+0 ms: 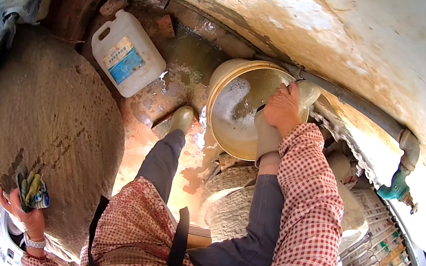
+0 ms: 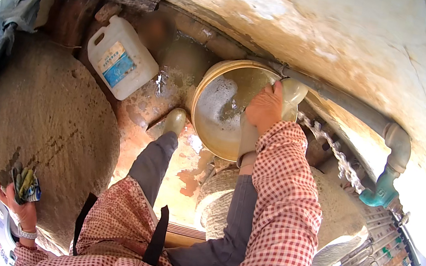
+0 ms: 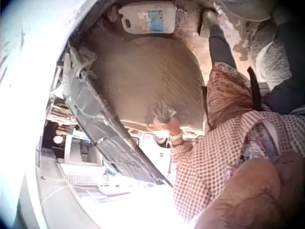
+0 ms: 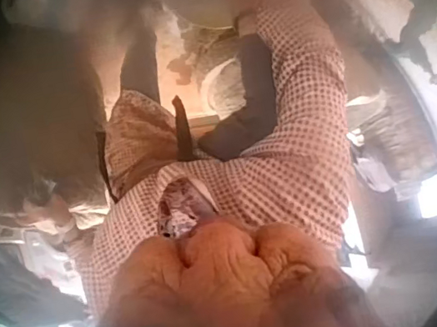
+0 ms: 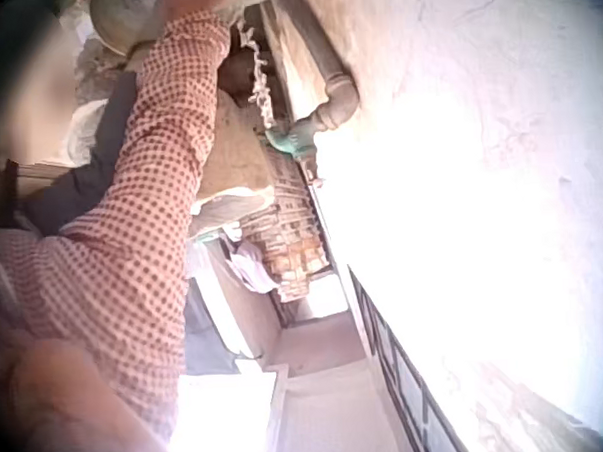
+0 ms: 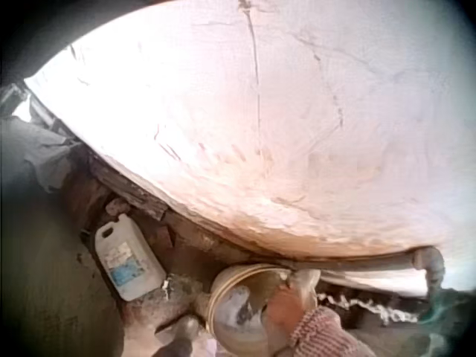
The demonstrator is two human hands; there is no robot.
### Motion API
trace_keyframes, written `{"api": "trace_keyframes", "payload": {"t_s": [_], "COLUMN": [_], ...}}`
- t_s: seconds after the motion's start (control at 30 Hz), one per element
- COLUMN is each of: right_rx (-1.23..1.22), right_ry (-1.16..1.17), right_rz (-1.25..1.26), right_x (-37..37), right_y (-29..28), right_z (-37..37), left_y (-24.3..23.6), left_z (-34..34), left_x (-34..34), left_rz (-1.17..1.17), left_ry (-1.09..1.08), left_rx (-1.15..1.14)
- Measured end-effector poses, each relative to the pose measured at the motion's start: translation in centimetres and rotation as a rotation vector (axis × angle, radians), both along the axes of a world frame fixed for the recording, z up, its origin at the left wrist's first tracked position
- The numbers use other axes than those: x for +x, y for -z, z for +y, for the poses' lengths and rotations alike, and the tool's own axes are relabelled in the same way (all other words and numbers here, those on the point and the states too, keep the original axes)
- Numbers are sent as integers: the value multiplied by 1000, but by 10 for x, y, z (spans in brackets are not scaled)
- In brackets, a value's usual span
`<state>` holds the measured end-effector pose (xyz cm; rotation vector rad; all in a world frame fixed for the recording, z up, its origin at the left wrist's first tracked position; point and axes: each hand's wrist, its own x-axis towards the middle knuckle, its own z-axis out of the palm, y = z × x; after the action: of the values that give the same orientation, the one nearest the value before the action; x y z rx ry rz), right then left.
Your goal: The person walks to an outdoor washing area and washes a pair of rubber gloves under a running tap. They scrub the gloves with their hands and rinse them thoroughly in a yellow bucket before placing them inside.
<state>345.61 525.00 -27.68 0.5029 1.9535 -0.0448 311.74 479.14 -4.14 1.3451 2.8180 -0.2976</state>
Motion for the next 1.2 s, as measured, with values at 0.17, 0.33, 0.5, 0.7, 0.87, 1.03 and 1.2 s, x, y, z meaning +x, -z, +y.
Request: {"api": "trace_keyframes", "payload": {"t_s": [0.17,0.33,0.5,0.7,0.87,1.03,1.2], "right_rx": [-113,-300,-252,-216,-400,-99,87], "right_ry": [32,-97,-250,-462,-438,4,146], "right_rz": [-77,32,-83,-209,-68,39,369], "right_x": [-13,14,21,51,7,12,38], "right_y": [-12,-39,18,82,-8,-23,5], "right_z": [-30,-61,-69,-55,-66,-26,25], "left_y": [-5,-3,-1,11,-9,1,3], "left_z": [-14,1,-13,-67,-59,-64,-70], "left_x": [-6,-2,-2,-10,-10,-12,-19], "left_rz": [-75,-23,-16,-170,-64,-65,-56], "left_ry": [36,20,-74,-188,-44,-38,-43], "left_rx": [-44,36,82,178,-12,-33,38]}}
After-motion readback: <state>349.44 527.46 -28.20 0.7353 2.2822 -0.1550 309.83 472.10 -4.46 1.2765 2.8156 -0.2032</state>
